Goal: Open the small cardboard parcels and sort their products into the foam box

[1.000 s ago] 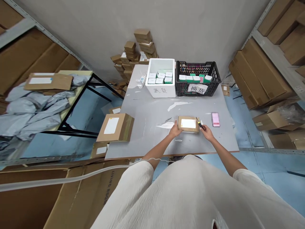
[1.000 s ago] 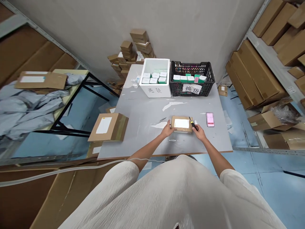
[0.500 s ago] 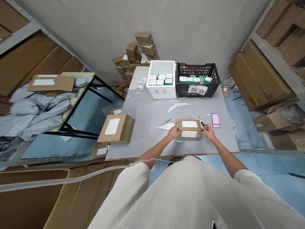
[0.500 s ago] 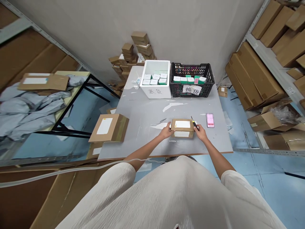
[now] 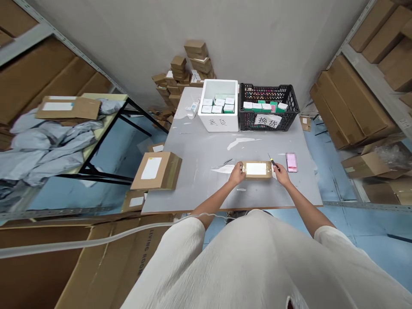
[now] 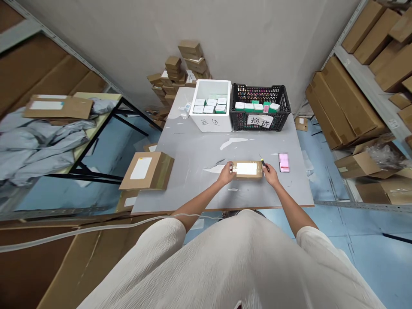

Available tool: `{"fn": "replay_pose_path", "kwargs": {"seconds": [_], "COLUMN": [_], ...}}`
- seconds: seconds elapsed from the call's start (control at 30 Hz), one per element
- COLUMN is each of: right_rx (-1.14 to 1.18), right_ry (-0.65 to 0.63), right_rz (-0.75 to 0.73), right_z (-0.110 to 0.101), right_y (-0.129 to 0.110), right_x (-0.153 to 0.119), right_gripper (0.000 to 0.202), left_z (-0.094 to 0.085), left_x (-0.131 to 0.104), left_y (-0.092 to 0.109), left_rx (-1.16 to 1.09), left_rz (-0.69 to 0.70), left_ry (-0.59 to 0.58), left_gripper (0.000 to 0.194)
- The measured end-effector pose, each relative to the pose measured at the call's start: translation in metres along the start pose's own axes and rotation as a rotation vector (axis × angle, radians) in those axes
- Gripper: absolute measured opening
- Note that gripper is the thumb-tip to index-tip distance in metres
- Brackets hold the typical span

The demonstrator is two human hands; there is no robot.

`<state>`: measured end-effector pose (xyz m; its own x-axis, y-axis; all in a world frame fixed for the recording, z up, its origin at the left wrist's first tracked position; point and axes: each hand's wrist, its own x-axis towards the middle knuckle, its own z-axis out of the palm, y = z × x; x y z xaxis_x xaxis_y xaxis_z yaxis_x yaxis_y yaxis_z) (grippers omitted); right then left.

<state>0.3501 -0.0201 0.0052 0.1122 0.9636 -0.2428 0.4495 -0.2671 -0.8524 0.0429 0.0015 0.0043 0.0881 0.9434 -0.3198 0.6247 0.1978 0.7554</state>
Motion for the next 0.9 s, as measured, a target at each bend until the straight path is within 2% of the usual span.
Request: {"fn": "replay_pose_path", "kwargs": {"seconds": [0.07,0.27,0.37,0.6,0.9], "right_rx": [-0.127,-0.479,-0.638,-0.846,-0.898], "right_ry": [-0.031,-0.401,-0.492,-0.529,-0.493], "right_rz": [-0.052,-0.244,-0.31,-0.348,-0.312], "right_z": [-0.005,-0.006,0.0,0.008,0.011], "right_y": [-0.01,-0.051,-0.072,-0.104,-0.111], "right_x": [-0.001,0.006,0.012,0.014,0.011], "right_gripper": [0.061,0.045,0.044,0.043,0.044], "left_z": [0.002,0.003,0.003,0.005,0.011], "left_x": [-0.001,0.006,0.011,0.015,0.019], "left_y": [-0.006,-0.018,-0.022,-0.026,-0.028], "left_rx": [-0.031,-0.059,-0.042,0.008,0.001], "left_rz": [0.045,0.133,0.17,0.186,0.214], "left_ry": [-0.001,0.014,0.005,0.018,0.024], "left_gripper": [0.07,0.065,0.063,0.064,0.065]}}
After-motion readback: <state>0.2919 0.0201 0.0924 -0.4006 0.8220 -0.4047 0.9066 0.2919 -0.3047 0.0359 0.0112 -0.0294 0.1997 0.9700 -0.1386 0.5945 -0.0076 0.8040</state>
